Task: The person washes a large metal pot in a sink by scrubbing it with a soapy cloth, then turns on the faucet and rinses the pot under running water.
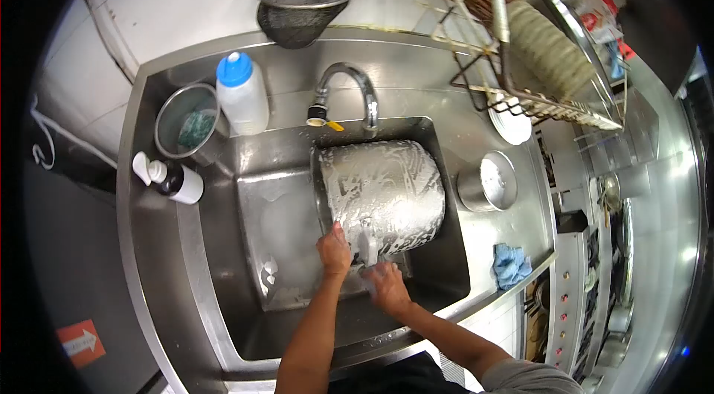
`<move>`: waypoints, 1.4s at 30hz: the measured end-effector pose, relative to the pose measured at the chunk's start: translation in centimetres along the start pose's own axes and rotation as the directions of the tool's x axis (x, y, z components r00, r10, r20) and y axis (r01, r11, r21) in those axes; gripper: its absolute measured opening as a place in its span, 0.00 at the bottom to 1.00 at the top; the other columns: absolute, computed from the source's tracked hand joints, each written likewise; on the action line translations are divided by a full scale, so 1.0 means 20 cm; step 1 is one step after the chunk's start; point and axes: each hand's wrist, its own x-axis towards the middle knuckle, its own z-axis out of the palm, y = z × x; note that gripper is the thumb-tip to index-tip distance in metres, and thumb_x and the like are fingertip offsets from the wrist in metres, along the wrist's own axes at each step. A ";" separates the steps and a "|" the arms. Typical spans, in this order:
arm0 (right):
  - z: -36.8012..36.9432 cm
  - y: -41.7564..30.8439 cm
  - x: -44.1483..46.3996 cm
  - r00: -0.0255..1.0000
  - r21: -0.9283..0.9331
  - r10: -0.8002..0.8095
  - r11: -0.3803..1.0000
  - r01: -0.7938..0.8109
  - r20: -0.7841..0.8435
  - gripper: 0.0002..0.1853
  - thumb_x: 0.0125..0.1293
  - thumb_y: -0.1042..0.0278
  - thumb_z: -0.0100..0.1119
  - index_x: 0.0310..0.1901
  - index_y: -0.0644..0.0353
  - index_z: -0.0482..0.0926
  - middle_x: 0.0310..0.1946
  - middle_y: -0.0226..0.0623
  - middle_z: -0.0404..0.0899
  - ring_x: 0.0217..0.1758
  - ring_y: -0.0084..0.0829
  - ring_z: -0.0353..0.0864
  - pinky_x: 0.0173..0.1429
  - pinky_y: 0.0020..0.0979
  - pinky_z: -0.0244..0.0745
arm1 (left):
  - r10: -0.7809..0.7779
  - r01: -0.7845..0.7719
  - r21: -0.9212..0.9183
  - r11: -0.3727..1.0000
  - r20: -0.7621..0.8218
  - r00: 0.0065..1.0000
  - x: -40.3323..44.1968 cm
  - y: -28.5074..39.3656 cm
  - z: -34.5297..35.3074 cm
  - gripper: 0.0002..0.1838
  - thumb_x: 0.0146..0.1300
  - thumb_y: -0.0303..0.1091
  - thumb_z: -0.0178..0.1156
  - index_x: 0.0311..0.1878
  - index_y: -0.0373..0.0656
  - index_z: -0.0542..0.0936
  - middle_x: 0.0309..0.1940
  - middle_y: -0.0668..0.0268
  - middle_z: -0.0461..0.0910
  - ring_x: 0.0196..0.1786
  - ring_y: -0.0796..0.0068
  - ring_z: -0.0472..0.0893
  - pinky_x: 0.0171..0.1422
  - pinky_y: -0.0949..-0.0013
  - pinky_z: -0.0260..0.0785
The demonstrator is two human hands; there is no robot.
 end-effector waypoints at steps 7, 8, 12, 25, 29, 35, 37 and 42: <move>-0.12 0.23 -0.04 0.999 -0.022 -0.012 1.000 0.013 0.033 0.33 0.41 0.76 0.70 0.55 0.55 0.75 0.56 0.49 0.66 0.58 0.53 0.66 0.61 0.49 0.66 | 0.007 -0.007 0.002 1.000 0.040 0.999 0.04 0.04 -0.02 0.28 0.75 0.45 0.41 0.28 0.32 0.76 0.23 0.41 0.75 0.30 0.37 0.75 0.37 0.47 0.65; -0.23 0.16 -0.07 0.993 0.034 0.073 0.997 -0.071 -0.091 0.32 0.42 0.76 0.70 0.56 0.55 0.75 0.55 0.48 0.66 0.58 0.53 0.66 0.61 0.48 0.67 | 0.006 -0.007 0.008 1.000 0.026 1.000 0.04 0.04 -0.02 0.27 0.76 0.45 0.41 0.29 0.31 0.76 0.24 0.40 0.75 0.30 0.37 0.74 0.36 0.48 0.64; -0.27 0.10 -0.01 0.964 0.071 0.109 0.993 -0.095 -0.242 0.30 0.45 0.74 0.70 0.54 0.50 0.77 0.54 0.47 0.68 0.57 0.51 0.68 0.57 0.47 0.69 | -0.030 0.030 0.005 1.000 0.032 0.999 0.03 0.06 -0.02 0.27 0.77 0.44 0.40 0.33 0.30 0.76 0.21 0.44 0.71 0.26 0.44 0.71 0.35 0.51 0.63; -0.13 0.47 0.18 0.937 -0.144 -0.257 0.963 0.228 -0.237 0.19 0.48 0.65 0.66 0.45 0.40 0.80 0.45 0.40 0.73 0.46 0.43 0.74 0.48 0.45 0.68 | 0.042 -0.044 -0.047 0.998 -0.045 0.998 0.12 0.08 -0.01 0.25 0.76 0.44 0.41 0.38 0.28 0.77 0.29 0.42 0.79 0.34 0.43 0.78 0.41 0.52 0.67; -0.20 0.44 0.31 0.751 -0.010 0.254 0.945 -0.328 -0.609 0.16 0.51 0.60 0.66 0.44 0.43 0.81 0.47 0.43 0.73 0.51 0.44 0.72 0.47 0.46 0.66 | -0.015 0.015 0.027 1.000 -0.005 1.000 0.32 0.11 0.00 0.23 0.75 0.44 0.45 0.43 0.29 0.78 0.34 0.42 0.81 0.39 0.41 0.79 0.44 0.53 0.69; -0.24 0.40 0.25 0.935 -0.242 0.039 0.961 -0.131 -0.352 0.21 0.53 0.59 0.64 0.51 0.36 0.78 0.54 0.46 0.72 0.57 0.50 0.69 0.53 0.60 0.64 | 0.017 -0.007 0.114 0.993 -0.088 0.996 0.33 0.15 0.01 0.22 0.73 0.44 0.48 0.45 0.30 0.79 0.36 0.42 0.81 0.41 0.40 0.79 0.46 0.51 0.69; -0.31 0.59 0.39 0.711 0.037 0.309 0.928 -0.370 -0.632 0.23 0.51 0.63 0.65 0.52 0.51 0.78 0.58 0.52 0.70 0.59 0.55 0.68 0.58 0.57 0.65 | -0.010 0.024 0.156 0.987 -0.092 0.996 0.29 0.14 0.00 0.22 0.73 0.44 0.48 0.45 0.29 0.78 0.36 0.43 0.82 0.41 0.40 0.80 0.46 0.52 0.69; -0.17 0.34 0.31 0.908 -0.050 -0.067 0.997 0.051 -0.415 0.28 0.51 0.64 0.66 0.57 0.41 0.76 0.64 0.46 0.65 0.74 0.57 0.55 0.69 0.63 0.56 | 0.021 -0.007 0.151 0.989 -0.094 0.995 0.30 0.14 0.01 0.23 0.74 0.45 0.48 0.44 0.29 0.78 0.36 0.43 0.82 0.40 0.41 0.80 0.46 0.53 0.70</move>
